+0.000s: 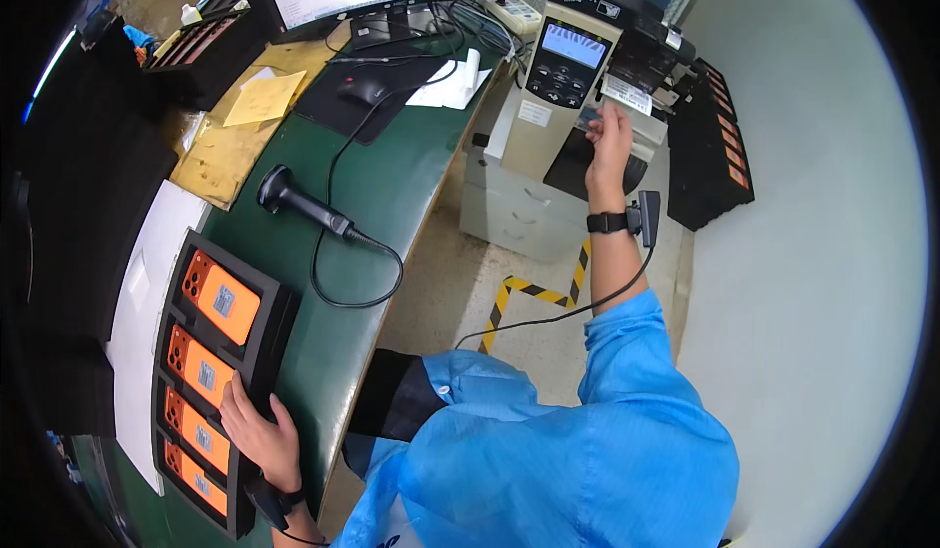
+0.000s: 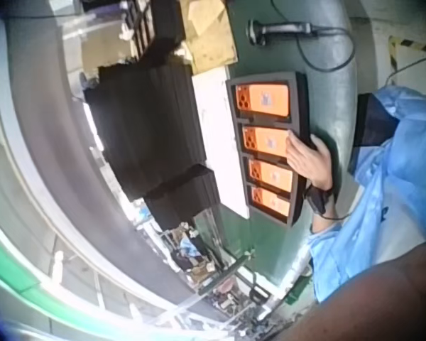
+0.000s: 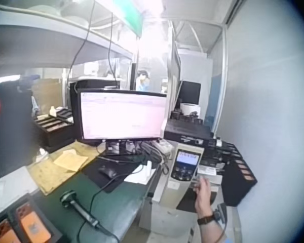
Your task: Scan and organize mobile phones on an assembly line bench.
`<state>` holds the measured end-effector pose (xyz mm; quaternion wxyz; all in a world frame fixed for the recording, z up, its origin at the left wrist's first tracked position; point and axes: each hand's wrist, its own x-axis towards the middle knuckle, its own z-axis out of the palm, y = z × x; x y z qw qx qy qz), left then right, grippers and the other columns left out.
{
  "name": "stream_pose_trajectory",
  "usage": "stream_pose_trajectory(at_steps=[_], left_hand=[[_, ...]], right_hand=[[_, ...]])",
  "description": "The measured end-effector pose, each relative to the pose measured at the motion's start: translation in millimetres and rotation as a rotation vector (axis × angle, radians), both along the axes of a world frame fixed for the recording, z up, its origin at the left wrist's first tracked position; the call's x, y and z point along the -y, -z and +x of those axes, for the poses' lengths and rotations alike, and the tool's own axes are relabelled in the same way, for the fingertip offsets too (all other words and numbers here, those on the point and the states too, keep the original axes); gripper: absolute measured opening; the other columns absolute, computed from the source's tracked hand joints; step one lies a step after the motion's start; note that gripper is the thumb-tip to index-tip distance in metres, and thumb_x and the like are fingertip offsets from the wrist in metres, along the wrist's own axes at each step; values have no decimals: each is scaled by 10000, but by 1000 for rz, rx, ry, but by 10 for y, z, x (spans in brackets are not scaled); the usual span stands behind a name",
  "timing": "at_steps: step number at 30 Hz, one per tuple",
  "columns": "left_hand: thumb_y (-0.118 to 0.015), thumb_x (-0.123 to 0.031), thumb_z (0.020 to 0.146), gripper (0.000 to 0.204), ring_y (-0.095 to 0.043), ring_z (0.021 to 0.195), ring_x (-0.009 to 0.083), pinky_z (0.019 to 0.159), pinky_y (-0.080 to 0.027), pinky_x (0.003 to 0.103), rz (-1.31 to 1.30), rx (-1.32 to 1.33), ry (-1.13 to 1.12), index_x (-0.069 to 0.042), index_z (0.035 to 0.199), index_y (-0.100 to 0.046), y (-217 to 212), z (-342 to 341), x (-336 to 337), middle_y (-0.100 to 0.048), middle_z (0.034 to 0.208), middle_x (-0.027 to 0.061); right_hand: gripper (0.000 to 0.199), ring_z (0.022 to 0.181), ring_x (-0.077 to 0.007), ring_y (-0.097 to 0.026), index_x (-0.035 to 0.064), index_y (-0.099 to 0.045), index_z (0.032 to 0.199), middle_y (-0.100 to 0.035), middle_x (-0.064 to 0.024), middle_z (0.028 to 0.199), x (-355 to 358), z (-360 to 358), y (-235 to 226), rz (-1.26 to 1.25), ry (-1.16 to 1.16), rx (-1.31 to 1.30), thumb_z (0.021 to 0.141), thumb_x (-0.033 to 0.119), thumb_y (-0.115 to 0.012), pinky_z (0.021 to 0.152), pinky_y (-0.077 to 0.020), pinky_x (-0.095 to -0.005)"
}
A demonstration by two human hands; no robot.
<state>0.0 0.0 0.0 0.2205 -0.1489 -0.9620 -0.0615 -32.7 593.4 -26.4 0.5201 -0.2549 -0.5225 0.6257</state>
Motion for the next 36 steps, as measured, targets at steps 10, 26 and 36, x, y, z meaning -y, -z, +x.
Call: stream_pose_trajectory(at_steps=[10,26,36], left_hand=[[-579,-4,823,232,-588,894,335,807,-455,409,78,81,341,9,1049,-629,-763,-396,-19,-620,959,164],[-670,-70,772,253,-606,936,342,843,-474,413,113,158,445,-25,1021,-651,-832,-574,118,-631,1001,150],[-626,-250,853,374,-509,1217,290,1037,-387,411,75,235,548,-35,1158,-606,-247,-1456,135,-596,1230,112]], right_hand=[[261,646,-46,-491,-11,-658,1049,-651,-21,866,-90,-144,36,-92,-28,62,939,223,-618,550,-455,-210],[274,823,-163,-650,-25,-662,1048,-684,-107,965,-339,144,403,307,20,320,937,220,-611,655,-560,-284],[262,670,-62,-523,7,-625,1066,-626,-22,860,760,475,332,225,-216,384,996,240,-526,603,-448,-205]])
